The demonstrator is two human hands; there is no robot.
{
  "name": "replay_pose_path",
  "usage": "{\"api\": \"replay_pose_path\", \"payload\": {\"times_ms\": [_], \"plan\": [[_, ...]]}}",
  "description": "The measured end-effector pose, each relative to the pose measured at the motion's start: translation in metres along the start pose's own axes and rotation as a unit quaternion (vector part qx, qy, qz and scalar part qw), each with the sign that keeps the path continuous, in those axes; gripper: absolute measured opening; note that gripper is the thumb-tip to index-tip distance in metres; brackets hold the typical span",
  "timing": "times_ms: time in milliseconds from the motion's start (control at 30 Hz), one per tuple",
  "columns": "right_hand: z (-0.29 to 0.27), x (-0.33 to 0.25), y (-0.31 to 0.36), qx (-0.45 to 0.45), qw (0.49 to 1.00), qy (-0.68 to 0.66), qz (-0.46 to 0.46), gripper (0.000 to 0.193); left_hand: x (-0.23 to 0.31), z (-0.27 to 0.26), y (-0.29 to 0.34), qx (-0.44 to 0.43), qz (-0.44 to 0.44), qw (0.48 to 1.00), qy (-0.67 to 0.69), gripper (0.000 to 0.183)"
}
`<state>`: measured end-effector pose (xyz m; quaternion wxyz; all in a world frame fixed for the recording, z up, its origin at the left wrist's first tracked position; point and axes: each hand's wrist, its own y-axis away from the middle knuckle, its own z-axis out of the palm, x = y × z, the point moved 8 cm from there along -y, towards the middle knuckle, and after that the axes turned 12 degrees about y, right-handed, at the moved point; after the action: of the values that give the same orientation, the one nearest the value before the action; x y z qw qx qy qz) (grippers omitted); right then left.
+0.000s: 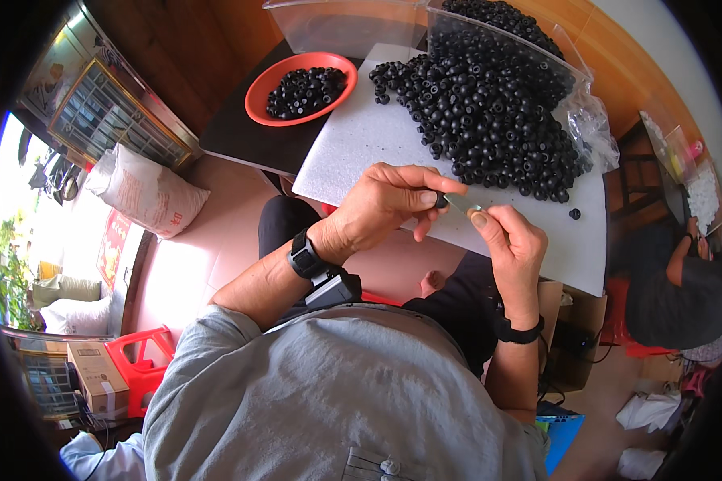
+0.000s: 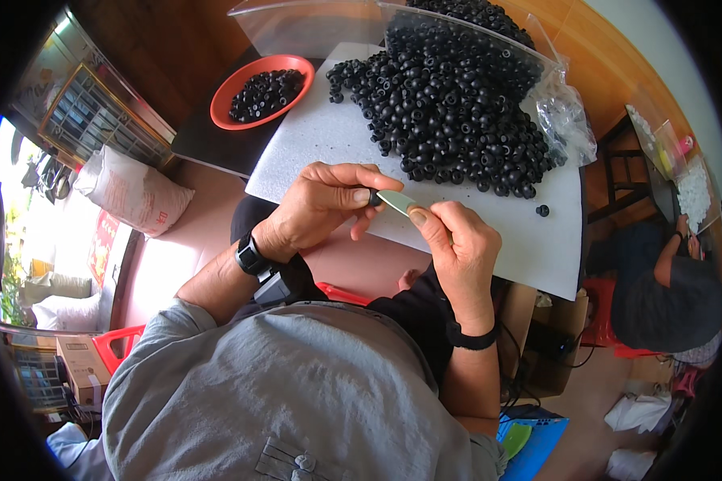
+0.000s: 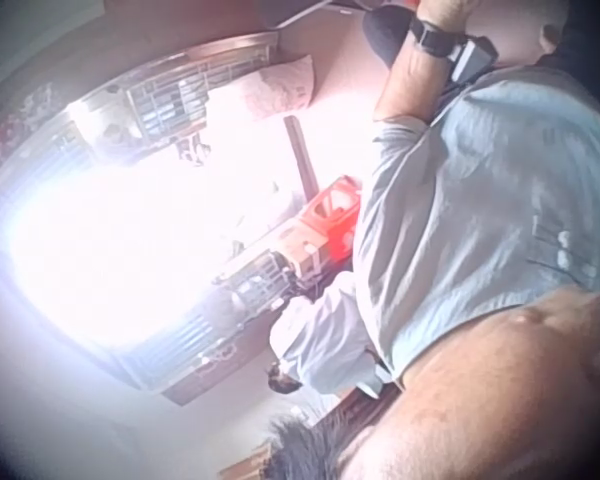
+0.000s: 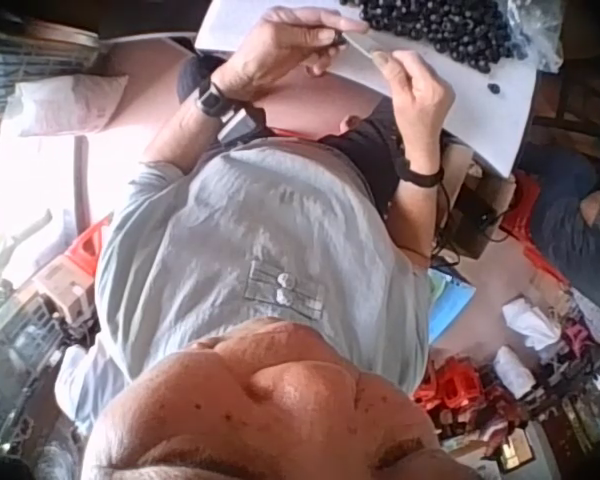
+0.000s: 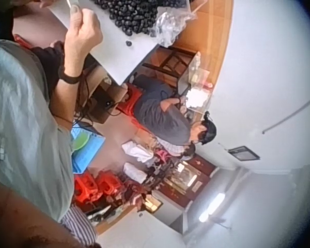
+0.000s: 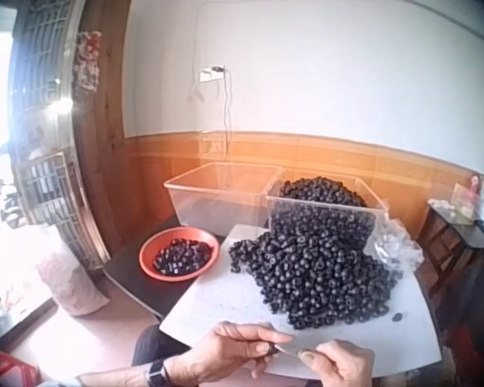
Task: Sorting and processing small black components or fruit-like objects on a table.
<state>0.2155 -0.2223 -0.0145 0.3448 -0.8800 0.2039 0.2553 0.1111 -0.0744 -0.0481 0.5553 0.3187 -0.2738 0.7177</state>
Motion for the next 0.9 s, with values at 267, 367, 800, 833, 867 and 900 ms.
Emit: {"api": "replay_pose_path", "payload": {"times_ms": [267,367,800,833,867,900], "plan": [[-0.0008,-0.0030,-0.0003,-0.003,1.000,-0.012,-0.004,0.025,-0.0012,0.0003,-0.0008,0.013,0.006,1.000,0.020,0.025],[-0.0002,-0.0048,0.0004,0.007,1.000,0.002,-0.021,0.024,-0.0009,-0.0011,-0.0010,0.021,0.009,1.000,0.019,0.023],[0.0010,-0.0011,0.0023,0.014,1.000,-0.001,0.007,0.024,-0.0025,-0.0013,0.0015,0.026,0.000,0.999,0.024,0.027],[0.0002,-0.0036,0.0022,0.026,1.000,0.017,-0.007,0.024,-0.0027,-0.0024,0.0015,0.026,0.001,0.999,0.024,0.027],[-0.0007,-0.0063,0.0021,0.037,0.998,0.036,-0.022,0.023,-0.0035,-0.0032,0.0010,0.022,-0.001,0.999,0.028,0.026],[0.0004,-0.0064,0.0020,0.036,0.999,0.035,-0.022,0.023,-0.0045,-0.0037,0.0011,0.018,-0.002,0.999,0.034,0.026]]}}
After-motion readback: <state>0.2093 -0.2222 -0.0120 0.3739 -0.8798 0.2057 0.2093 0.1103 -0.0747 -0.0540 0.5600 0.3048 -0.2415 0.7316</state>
